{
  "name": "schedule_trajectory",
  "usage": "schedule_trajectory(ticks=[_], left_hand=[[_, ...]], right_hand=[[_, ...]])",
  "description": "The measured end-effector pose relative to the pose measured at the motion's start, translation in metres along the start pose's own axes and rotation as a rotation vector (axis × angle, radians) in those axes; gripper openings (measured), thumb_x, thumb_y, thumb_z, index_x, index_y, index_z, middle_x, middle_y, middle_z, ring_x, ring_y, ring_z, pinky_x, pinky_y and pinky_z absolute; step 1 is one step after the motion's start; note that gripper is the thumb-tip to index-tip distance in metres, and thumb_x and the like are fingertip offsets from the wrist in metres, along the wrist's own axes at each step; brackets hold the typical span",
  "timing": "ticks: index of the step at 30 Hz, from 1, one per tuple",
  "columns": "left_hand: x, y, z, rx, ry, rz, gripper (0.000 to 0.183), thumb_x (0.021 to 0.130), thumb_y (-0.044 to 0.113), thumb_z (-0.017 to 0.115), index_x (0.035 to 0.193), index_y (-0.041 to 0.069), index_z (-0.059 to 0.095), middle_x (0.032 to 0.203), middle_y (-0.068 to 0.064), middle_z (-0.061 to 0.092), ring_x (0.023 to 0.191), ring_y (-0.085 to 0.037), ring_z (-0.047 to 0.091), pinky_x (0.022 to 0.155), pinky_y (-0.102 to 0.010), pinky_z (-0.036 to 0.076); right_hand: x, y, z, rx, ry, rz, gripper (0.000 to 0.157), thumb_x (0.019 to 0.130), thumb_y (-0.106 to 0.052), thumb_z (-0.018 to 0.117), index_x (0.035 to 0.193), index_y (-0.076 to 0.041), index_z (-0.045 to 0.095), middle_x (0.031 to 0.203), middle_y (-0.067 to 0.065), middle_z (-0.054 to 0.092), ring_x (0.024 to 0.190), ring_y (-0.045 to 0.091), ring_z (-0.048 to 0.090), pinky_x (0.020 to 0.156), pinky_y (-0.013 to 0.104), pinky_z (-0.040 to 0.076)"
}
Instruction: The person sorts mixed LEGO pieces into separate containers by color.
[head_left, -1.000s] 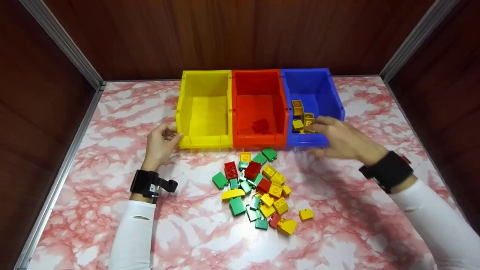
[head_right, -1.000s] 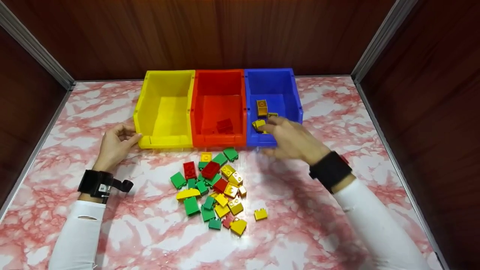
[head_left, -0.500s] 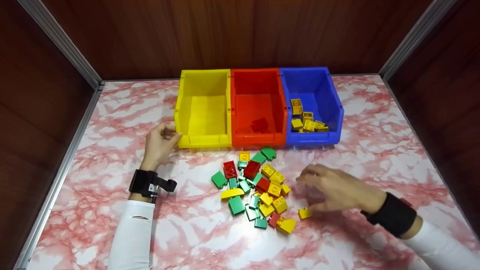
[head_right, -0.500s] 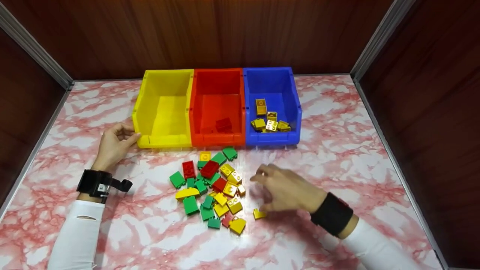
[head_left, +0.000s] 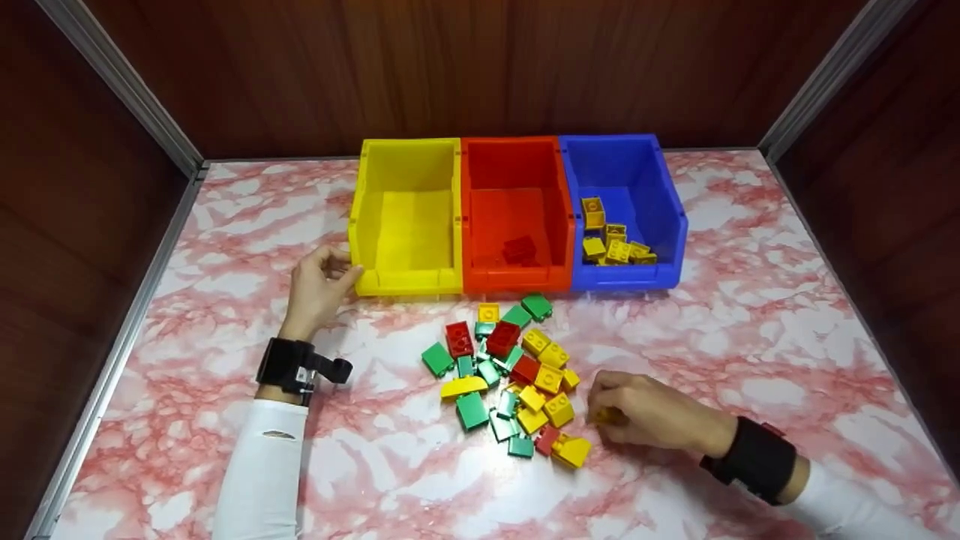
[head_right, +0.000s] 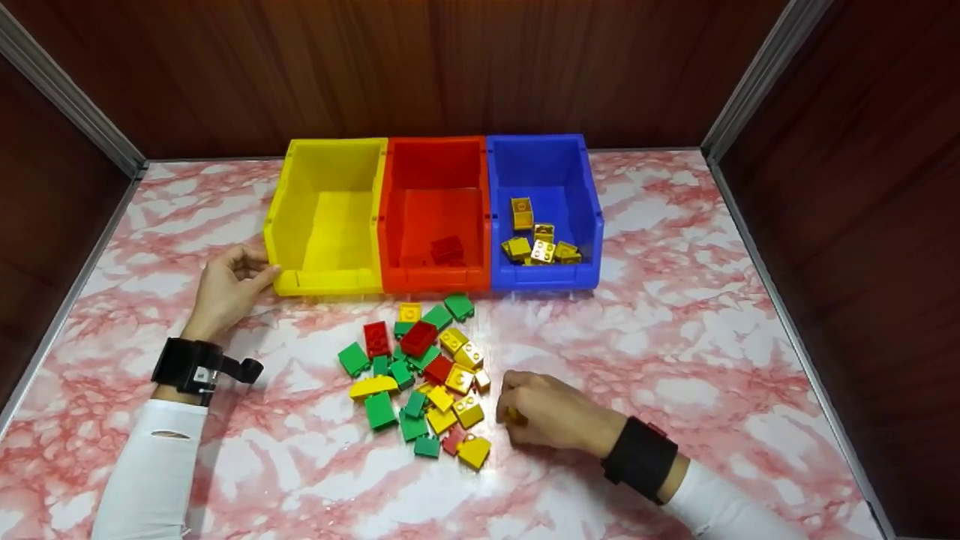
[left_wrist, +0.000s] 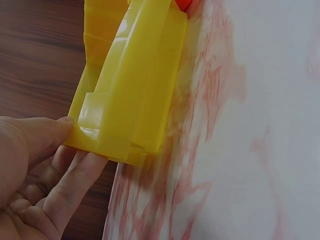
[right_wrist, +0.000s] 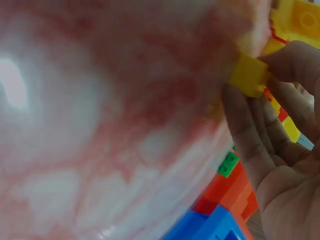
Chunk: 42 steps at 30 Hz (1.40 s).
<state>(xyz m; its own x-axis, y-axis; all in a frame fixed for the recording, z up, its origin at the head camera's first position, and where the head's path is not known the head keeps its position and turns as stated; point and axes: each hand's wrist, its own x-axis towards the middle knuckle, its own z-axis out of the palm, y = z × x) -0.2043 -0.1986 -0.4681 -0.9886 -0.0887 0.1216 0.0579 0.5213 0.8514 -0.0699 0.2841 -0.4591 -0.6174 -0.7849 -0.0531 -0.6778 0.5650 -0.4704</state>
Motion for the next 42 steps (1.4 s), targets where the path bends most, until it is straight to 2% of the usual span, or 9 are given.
schedule_trajectory(ticks=[3, 11, 20, 27, 32, 36, 42], left_hand=[[0.000, 0.000, 0.000, 0.000, 0.001, -0.003, 0.020, 0.099, 0.011, 0.072, 0.114, -0.003, 0.069, 0.107, -0.019, 0.072, 0.086, -0.008, 0.061, 0.078, -0.010, 0.050], [0.000, 0.000, 0.001, -0.015, 0.005, -0.005, 0.020, 0.098, 0.009, 0.073, 0.113, -0.003, 0.069, 0.104, -0.017, 0.071, 0.085, -0.009, 0.060, 0.077, -0.011, 0.050], [0.000, 0.000, 0.000, 0.002, -0.005, 0.007, 0.021, 0.099, 0.014, 0.074, 0.112, -0.002, 0.069, 0.104, -0.017, 0.071, 0.086, -0.010, 0.060, 0.077, -0.011, 0.050], [0.000, 0.000, 0.001, -0.023, 0.013, 0.014, 0.020, 0.097, 0.008, 0.074, 0.113, -0.004, 0.069, 0.103, -0.018, 0.071, 0.085, -0.009, 0.060, 0.077, -0.009, 0.049], [0.000, -0.001, 0.001, -0.027, 0.026, 0.019, 0.020, 0.097, 0.007, 0.073, 0.114, -0.004, 0.070, 0.104, -0.021, 0.071, 0.086, -0.009, 0.060, 0.079, -0.010, 0.049], [-0.001, -0.001, 0.001, -0.020, 0.027, 0.016, 0.021, 0.098, 0.008, 0.073, 0.115, -0.004, 0.069, 0.105, -0.020, 0.071, 0.089, -0.012, 0.060, 0.080, -0.011, 0.048], [-0.002, -0.001, 0.002, -0.020, 0.014, 0.013, 0.022, 0.099, 0.009, 0.072, 0.116, -0.004, 0.068, 0.106, -0.019, 0.070, 0.091, -0.013, 0.060, 0.081, -0.011, 0.048]], right_hand=[[0.002, 0.002, -0.001, 0.034, -0.008, 0.025, 0.014, 0.088, -0.006, 0.083, 0.099, -0.015, 0.079, 0.097, -0.004, 0.067, 0.084, 0.002, 0.057, 0.072, 0.020, 0.055], [0.007, 0.003, -0.014, 0.014, 0.000, 0.055, 0.013, 0.089, -0.009, 0.083, 0.100, -0.016, 0.080, 0.097, -0.003, 0.068, 0.083, 0.003, 0.057, 0.071, 0.020, 0.057], [0.019, 0.017, -0.058, -0.028, 0.164, 0.056, 0.016, 0.083, -0.003, 0.086, 0.096, -0.010, 0.081, 0.096, 0.002, 0.070, 0.082, 0.010, 0.067, 0.069, 0.027, 0.063], [0.042, 0.040, -0.095, -0.118, 0.259, 0.070, 0.020, 0.079, 0.006, 0.085, 0.095, -0.006, 0.081, 0.095, 0.009, 0.072, 0.082, 0.017, 0.068, 0.066, 0.029, 0.063], [0.062, 0.058, -0.114, -0.155, 0.312, 0.084, 0.019, 0.080, 0.007, 0.082, 0.097, -0.002, 0.081, 0.097, 0.013, 0.074, 0.089, 0.026, 0.071, 0.074, 0.040, 0.066], [0.079, 0.073, -0.121, -0.151, 0.354, 0.118, 0.017, 0.083, 0.008, 0.080, 0.099, 0.000, 0.081, 0.099, 0.016, 0.075, 0.093, 0.032, 0.072, 0.082, 0.049, 0.065], [0.099, 0.096, -0.123, -0.159, 0.365, 0.181, 0.016, 0.084, 0.005, 0.080, 0.101, 0.003, 0.080, 0.100, 0.021, 0.075, 0.094, 0.037, 0.072, 0.085, 0.053, 0.062]])
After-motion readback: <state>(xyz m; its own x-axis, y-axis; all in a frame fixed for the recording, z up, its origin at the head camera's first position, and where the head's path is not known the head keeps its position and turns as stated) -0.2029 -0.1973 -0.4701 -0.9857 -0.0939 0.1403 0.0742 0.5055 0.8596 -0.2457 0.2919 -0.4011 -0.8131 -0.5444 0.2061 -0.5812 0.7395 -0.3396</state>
